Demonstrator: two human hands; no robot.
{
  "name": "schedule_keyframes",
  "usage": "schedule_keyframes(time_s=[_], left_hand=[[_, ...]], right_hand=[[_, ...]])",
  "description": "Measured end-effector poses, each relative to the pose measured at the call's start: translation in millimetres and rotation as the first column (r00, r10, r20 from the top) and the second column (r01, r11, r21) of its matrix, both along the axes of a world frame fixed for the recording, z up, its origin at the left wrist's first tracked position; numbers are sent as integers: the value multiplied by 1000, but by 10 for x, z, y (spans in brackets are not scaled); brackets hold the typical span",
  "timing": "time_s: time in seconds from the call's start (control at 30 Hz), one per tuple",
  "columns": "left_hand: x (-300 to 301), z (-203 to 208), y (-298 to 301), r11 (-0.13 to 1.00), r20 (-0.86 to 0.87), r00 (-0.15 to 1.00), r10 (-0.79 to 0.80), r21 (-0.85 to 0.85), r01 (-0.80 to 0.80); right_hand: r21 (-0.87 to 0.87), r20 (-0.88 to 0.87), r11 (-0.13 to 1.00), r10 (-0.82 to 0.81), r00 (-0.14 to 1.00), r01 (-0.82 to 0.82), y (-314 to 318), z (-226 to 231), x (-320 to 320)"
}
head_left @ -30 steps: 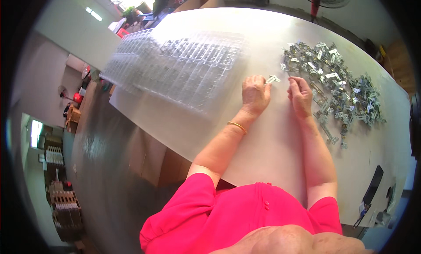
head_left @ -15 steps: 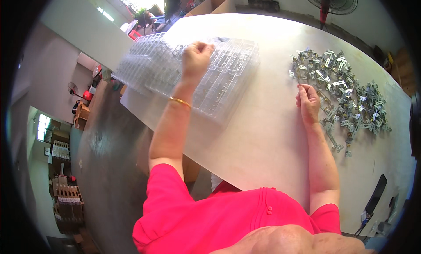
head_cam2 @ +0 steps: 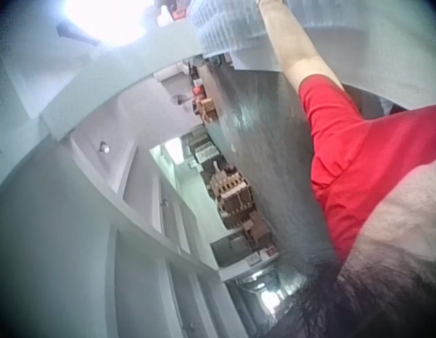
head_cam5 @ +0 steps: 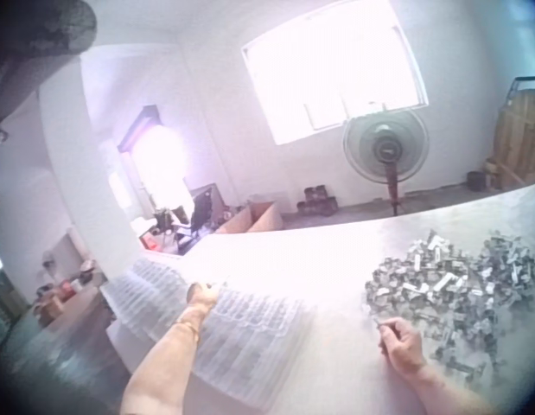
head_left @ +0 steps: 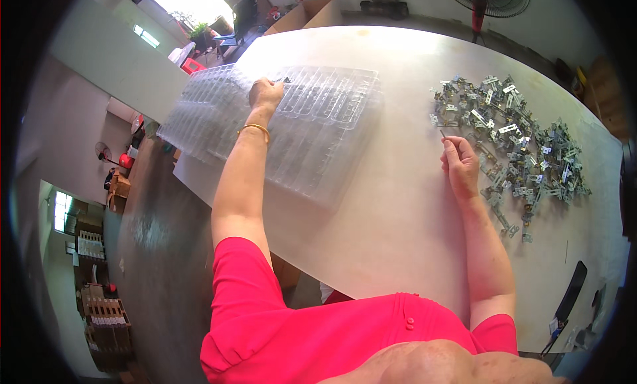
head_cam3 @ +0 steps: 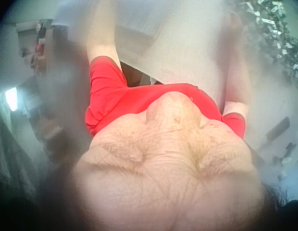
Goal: Assembling small metal hinge components and placing them into organized plastic trays.
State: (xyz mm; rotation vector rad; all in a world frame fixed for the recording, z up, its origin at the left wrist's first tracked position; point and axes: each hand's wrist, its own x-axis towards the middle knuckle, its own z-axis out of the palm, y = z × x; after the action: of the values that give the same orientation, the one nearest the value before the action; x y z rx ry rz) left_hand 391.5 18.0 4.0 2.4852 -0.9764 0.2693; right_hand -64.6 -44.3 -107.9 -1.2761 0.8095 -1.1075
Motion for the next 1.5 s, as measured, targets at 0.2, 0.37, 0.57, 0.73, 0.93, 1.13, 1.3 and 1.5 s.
schedule_keyframes(time_s=[0.2,0.37,0.57,0.73,0.93,1.13,1.3,1.5], left_hand=[[23,-3,-62,999,-4,1000,-1,50,1],[-29,-21,-63,998,14,1000,7,68,-8],[-104,-69,-159,995,3,1000,-6,104,6],[314,-20,-114,974,3,995,-99,207,96],[-695,391,-258,948,175,932,-318,43,316],[-2374,543,-376,654,206,657,-725,-95,751],[-3569,201,-286,303,79,312,-947,-109,947],[-4479,-308,-251,-34,152,-40,-988,41,999]], right_hand=[[15,-1,1000,12,1000,-12,-9,2,14],[21,-9,1000,13,1000,-13,21,28,11],[34,-18,999,-11,1000,11,26,7,-40],[-61,-123,998,-37,992,29,53,93,25],[-264,-269,964,-51,962,-23,56,-9,38],[-517,-287,855,-135,949,-35,145,-37,8],[-572,-443,806,-152,883,-148,186,-7,-16],[-503,-626,812,-105,773,-297,129,0,72]])
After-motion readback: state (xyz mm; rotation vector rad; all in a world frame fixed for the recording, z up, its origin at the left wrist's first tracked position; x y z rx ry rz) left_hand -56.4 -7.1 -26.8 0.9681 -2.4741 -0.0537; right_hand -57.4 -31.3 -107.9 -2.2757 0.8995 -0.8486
